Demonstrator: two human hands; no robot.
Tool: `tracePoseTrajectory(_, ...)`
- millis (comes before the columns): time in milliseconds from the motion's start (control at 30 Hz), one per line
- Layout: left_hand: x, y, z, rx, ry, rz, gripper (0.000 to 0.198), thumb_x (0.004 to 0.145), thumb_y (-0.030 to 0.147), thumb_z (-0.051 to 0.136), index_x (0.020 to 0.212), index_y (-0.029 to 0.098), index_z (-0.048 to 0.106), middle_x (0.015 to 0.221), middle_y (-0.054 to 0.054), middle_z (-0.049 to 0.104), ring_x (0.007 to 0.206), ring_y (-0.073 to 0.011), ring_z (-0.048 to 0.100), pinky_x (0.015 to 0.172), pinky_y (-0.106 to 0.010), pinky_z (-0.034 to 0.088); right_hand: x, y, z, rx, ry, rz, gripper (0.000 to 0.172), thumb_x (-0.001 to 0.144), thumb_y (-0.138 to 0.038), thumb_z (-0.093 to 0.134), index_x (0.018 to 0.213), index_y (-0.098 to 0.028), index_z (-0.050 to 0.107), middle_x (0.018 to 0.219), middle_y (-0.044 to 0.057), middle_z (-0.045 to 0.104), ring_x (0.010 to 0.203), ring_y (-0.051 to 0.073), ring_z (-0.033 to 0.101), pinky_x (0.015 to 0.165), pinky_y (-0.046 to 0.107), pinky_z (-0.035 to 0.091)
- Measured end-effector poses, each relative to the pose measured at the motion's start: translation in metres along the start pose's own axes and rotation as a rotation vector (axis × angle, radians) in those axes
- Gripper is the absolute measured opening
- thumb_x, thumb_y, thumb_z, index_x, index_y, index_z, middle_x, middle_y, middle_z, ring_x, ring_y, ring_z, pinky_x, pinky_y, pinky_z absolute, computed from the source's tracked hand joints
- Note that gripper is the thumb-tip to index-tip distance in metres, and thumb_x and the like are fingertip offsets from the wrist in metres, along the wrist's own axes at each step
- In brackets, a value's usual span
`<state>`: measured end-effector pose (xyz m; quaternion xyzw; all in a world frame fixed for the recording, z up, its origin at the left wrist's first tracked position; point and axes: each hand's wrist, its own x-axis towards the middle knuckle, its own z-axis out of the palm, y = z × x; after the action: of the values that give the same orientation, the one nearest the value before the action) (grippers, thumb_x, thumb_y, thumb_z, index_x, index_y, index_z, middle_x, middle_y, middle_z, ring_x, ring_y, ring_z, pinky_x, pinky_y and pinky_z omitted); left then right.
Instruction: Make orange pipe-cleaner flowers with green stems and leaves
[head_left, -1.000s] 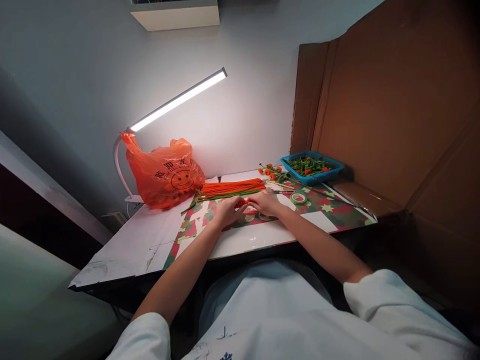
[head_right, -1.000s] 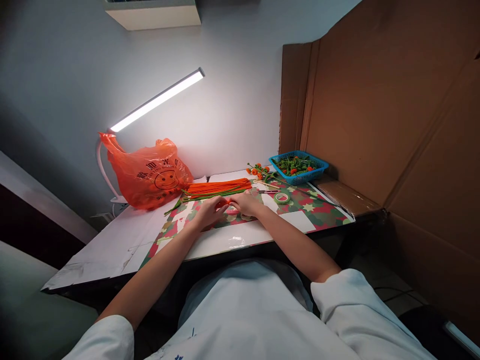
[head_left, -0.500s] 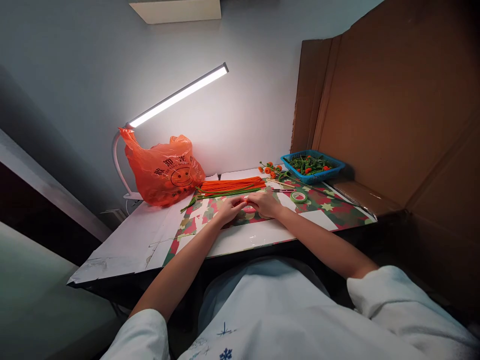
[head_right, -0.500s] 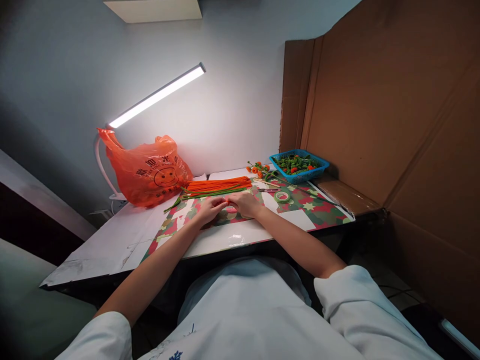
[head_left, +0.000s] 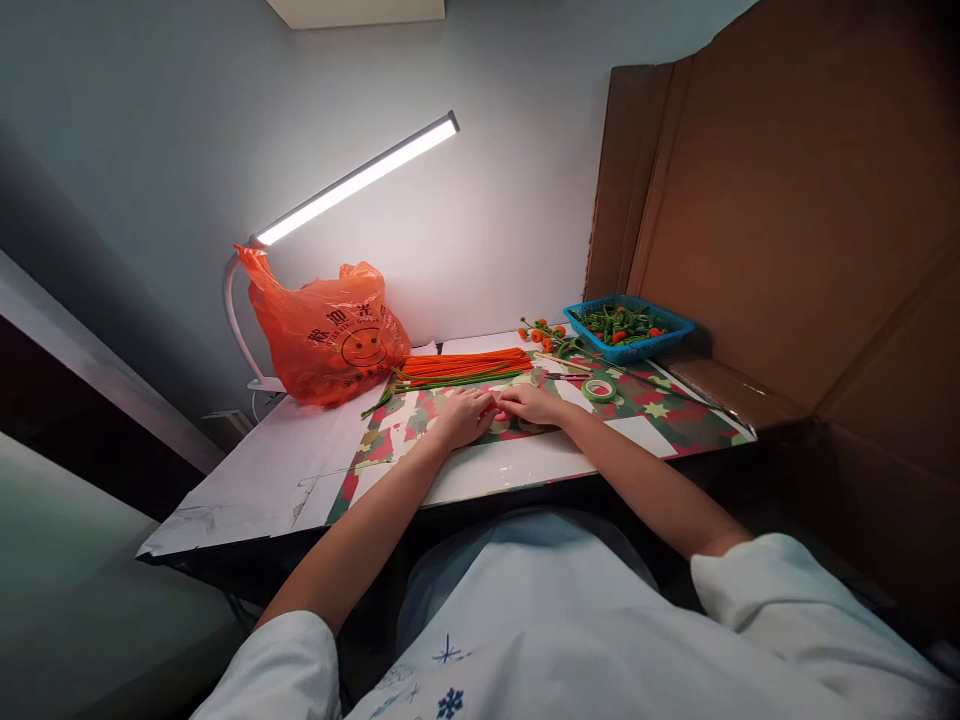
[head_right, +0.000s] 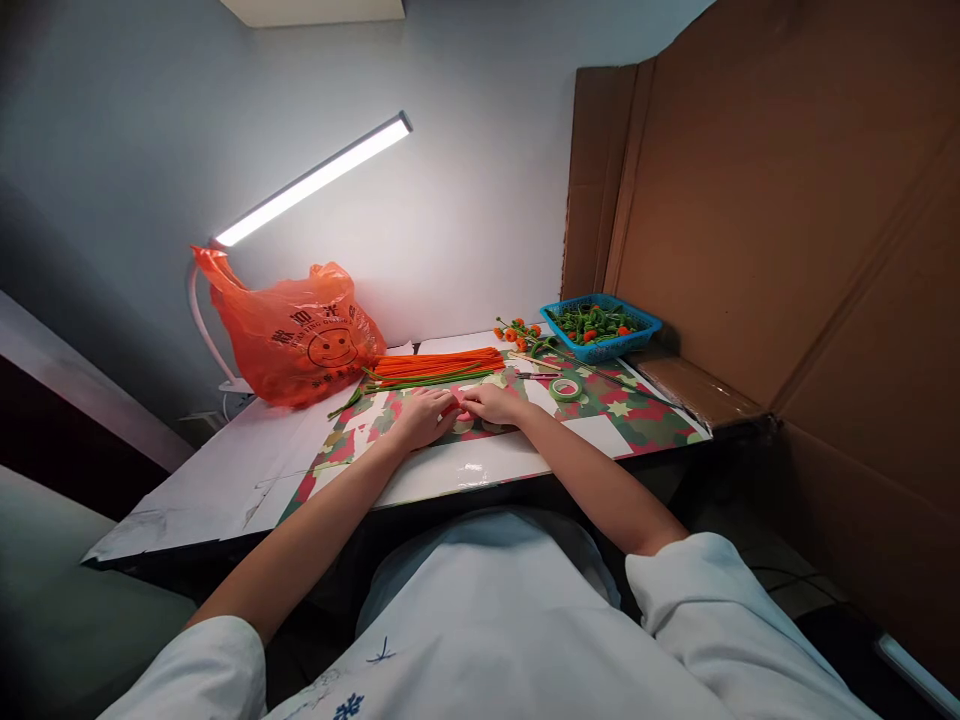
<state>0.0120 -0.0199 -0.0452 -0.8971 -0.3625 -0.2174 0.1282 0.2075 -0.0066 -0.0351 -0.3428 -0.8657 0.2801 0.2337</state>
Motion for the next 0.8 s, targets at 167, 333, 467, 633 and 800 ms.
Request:
tracePoseTrajectory(167,0.0,0.002,-0.002,0.025,-0.046,0.003,0.02,0.091,0.026,0.044,0.077,0.019,0.057,0.075,-0.004,0.067,0.072,-0.0182,0.061,0.076,-0.033,0.039,0.003,0.01,0.004,-0.033,0.068,-0.044,0.018,0.084,-0.02,0.046,0.073,-0.015,0.06,0.069,0.002,0.06,0.064,0.013,0.048,0.059,0.023,0.034)
tracePoseTrajectory(333,0.001,-0.001,0.0,0.023,-0.073,-0.023,0.023,0.093,0.028,0.042,0.081,0.02,0.059,0.077,-0.004,0.068,0.073,-0.018,0.061,0.075,-0.032,0.039,0.004,0.014,0.008,-0.106,0.136,-0.101,0.019,0.084,-0.016,0.046,0.07,-0.015,0.059,0.07,0.003,0.06,0.065,0.014,0.049,0.062,0.024,0.035)
tracePoseTrajectory(467,0.0,-0.007,0.002,-0.013,-0.046,-0.064,0.021,0.092,0.036,0.048,0.088,0.021,0.062,0.084,-0.004,0.07,0.079,-0.0189,0.062,0.078,-0.033,0.039,0.004,0.014,0.008,-0.101,0.108,-0.081,0.02,0.086,-0.018,0.045,0.07,-0.016,0.057,0.07,0.003,0.06,0.065,0.014,0.049,0.062,0.024,0.035)
tracePoseTrajectory(633,-0.001,-0.012,-0.001,-0.037,0.102,-0.086,0.028,0.085,0.043,0.06,0.105,0.023,0.062,0.1,-0.004,0.071,0.094,-0.0216,0.061,0.085,-0.035,0.037,0.007,0.016,0.006,-0.036,0.048,0.003,0.021,0.088,-0.022,0.043,0.072,-0.016,0.056,0.072,0.002,0.058,0.067,0.013,0.049,0.062,0.023,0.035)
tracePoseTrajectory(800,-0.001,-0.012,0.0,0.019,0.086,0.003,0.021,0.089,0.041,0.055,0.086,0.022,0.065,0.085,-0.004,0.071,0.083,-0.0204,0.06,0.082,-0.035,0.036,0.008,0.017,0.006,0.06,0.01,0.002,0.023,0.087,-0.028,0.043,0.068,-0.017,0.05,0.068,0.0,0.052,0.064,0.013,0.044,0.061,0.024,0.033)
